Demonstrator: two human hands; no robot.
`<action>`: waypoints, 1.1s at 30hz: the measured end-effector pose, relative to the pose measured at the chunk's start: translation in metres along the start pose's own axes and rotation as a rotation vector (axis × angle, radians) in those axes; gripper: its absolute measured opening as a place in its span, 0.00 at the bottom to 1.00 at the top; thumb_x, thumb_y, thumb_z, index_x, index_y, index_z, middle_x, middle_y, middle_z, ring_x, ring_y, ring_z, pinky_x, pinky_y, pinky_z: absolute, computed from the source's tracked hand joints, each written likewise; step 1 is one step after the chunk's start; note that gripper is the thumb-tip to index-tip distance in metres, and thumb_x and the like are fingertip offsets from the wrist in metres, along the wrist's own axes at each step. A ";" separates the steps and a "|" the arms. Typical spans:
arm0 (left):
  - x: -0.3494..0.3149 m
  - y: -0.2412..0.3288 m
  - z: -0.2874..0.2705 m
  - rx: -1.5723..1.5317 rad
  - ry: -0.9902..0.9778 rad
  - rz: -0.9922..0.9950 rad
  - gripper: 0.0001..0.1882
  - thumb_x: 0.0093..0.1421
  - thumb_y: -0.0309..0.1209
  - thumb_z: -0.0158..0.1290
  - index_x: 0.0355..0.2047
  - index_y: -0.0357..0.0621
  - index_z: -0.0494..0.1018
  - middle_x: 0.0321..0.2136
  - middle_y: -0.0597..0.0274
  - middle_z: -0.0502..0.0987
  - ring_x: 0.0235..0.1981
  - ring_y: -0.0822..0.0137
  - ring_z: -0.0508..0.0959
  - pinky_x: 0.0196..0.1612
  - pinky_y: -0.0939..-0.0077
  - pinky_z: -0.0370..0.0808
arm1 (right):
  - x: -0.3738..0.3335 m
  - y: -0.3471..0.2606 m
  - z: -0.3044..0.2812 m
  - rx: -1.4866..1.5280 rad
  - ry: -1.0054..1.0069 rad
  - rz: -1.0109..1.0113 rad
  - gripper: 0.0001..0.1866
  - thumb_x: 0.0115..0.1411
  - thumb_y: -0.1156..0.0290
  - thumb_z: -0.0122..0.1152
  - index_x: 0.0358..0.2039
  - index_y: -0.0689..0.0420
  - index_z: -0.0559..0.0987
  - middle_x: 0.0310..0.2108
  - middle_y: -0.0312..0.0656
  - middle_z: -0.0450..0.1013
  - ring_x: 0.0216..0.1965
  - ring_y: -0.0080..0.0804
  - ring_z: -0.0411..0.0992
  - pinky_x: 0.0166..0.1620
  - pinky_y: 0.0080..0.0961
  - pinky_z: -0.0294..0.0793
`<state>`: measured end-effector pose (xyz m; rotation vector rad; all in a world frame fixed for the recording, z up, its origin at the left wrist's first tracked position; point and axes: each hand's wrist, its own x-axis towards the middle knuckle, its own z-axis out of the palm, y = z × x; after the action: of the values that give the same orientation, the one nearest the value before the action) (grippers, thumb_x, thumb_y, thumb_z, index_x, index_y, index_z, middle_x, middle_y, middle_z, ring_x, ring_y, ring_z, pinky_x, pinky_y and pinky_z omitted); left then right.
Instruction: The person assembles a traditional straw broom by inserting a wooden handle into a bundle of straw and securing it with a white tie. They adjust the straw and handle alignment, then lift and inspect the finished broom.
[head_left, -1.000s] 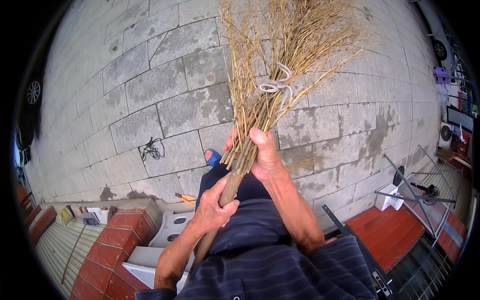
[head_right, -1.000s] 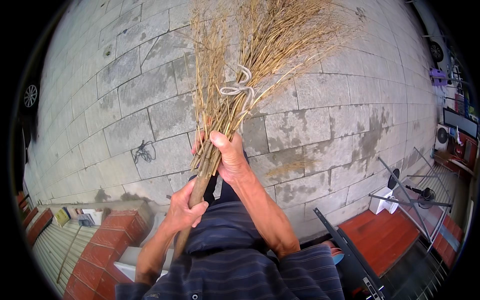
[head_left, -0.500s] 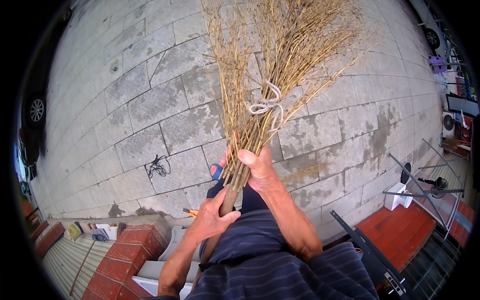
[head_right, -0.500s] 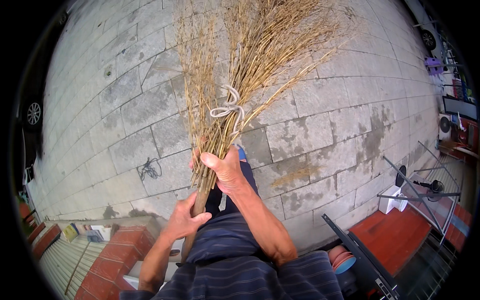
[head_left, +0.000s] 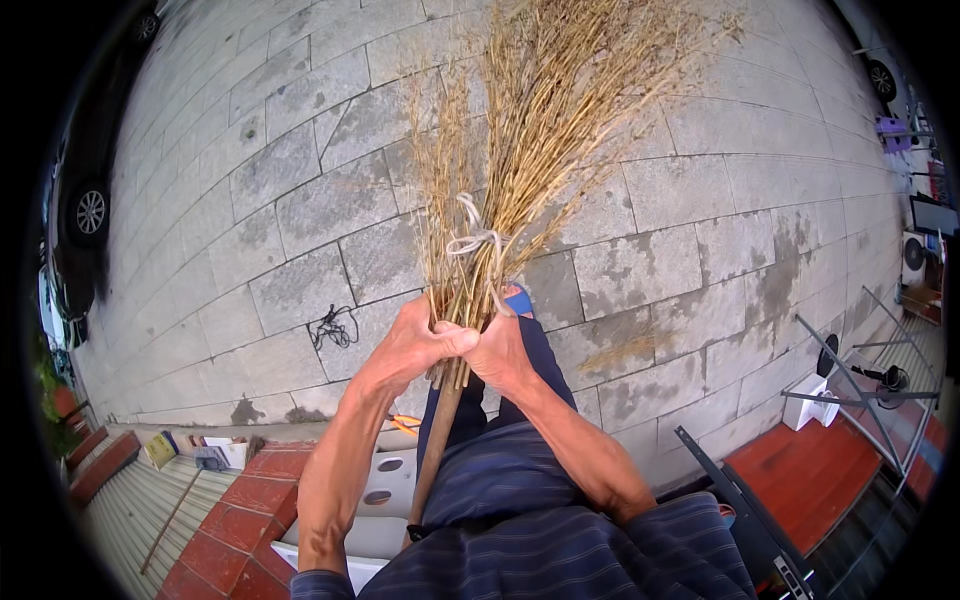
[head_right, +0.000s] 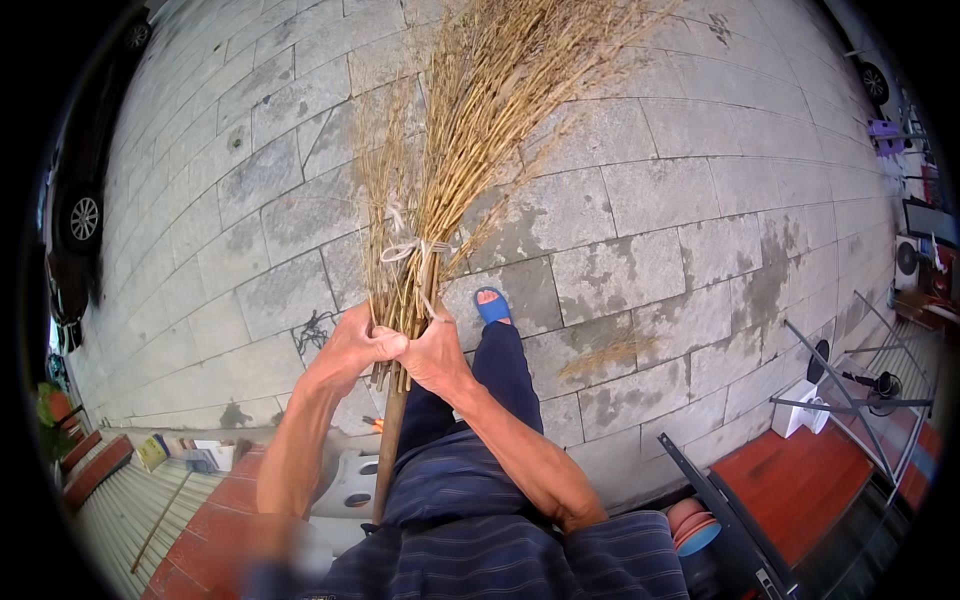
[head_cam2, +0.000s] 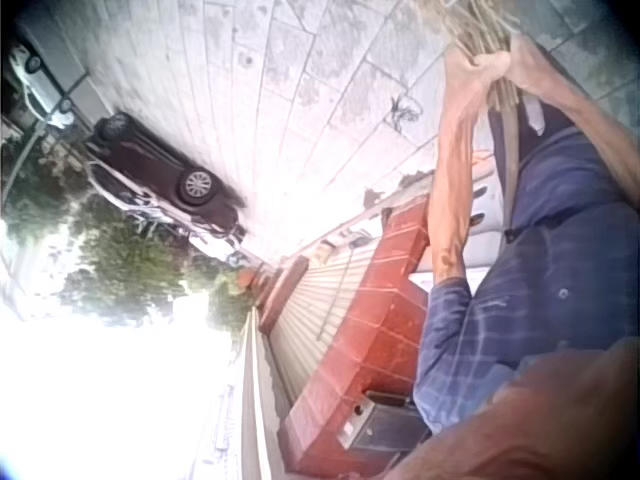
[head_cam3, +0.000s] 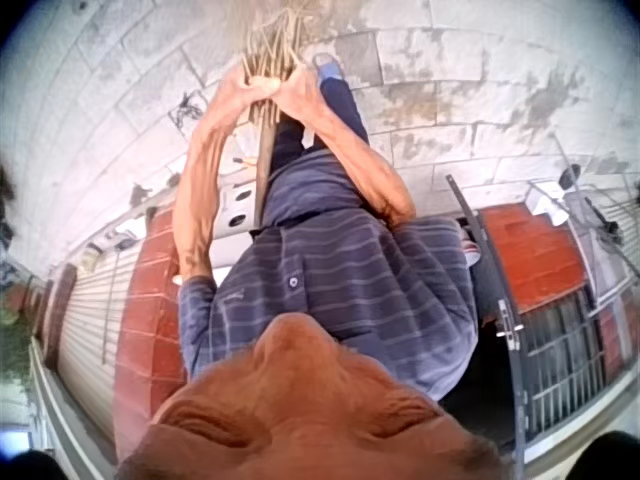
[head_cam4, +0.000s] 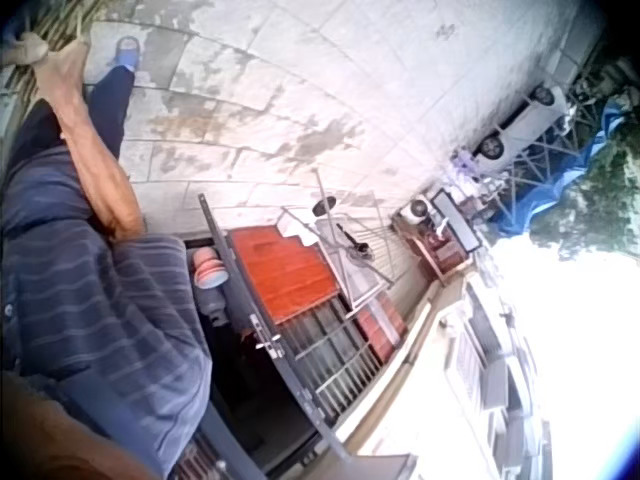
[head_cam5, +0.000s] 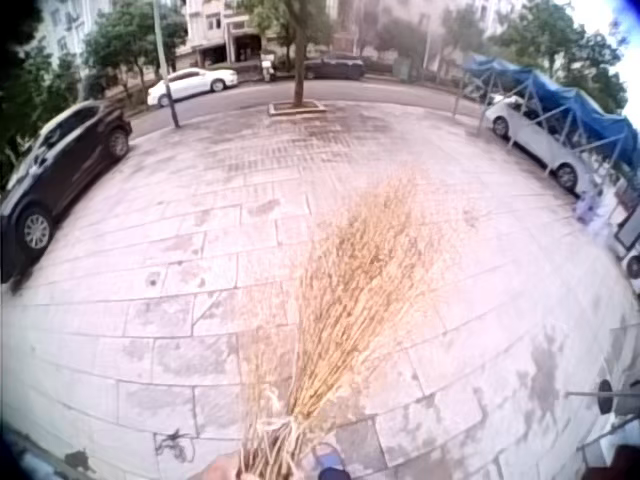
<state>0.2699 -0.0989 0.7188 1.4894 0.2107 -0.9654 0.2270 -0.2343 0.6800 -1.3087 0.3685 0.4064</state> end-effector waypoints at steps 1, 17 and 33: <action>0.003 0.000 0.005 -0.051 0.012 -0.004 0.43 0.41 0.51 0.69 0.49 0.33 0.68 0.37 0.62 0.74 0.38 0.71 0.75 0.43 0.73 0.73 | 0.001 0.003 0.000 -0.033 0.023 -0.058 0.22 0.48 0.66 0.68 0.42 0.63 0.74 0.34 0.41 0.74 0.36 0.31 0.72 0.41 0.30 0.73; 0.030 -0.031 0.009 -0.156 -0.127 -0.213 0.34 0.39 0.29 0.61 0.51 0.37 0.70 0.41 0.60 0.77 0.41 0.68 0.78 0.47 0.73 0.74 | -0.007 -0.022 -0.054 -0.934 -0.303 -0.050 0.37 0.45 0.45 0.69 0.41 0.68 0.73 0.28 0.60 0.75 0.33 0.58 0.75 0.37 0.45 0.75; 0.057 -0.035 0.003 -0.620 -0.293 -0.068 0.36 0.40 0.37 0.62 0.49 0.30 0.66 0.29 0.55 0.77 0.24 0.65 0.79 0.26 0.75 0.79 | -0.035 0.000 -0.031 -0.331 0.231 -0.433 0.33 0.51 0.76 0.69 0.56 0.71 0.66 0.21 0.43 0.74 0.19 0.27 0.74 0.24 0.20 0.73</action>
<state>0.2820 -0.1174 0.6560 0.7705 0.3147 -1.0397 0.1952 -0.2668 0.6899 -1.7179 0.2035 -0.0545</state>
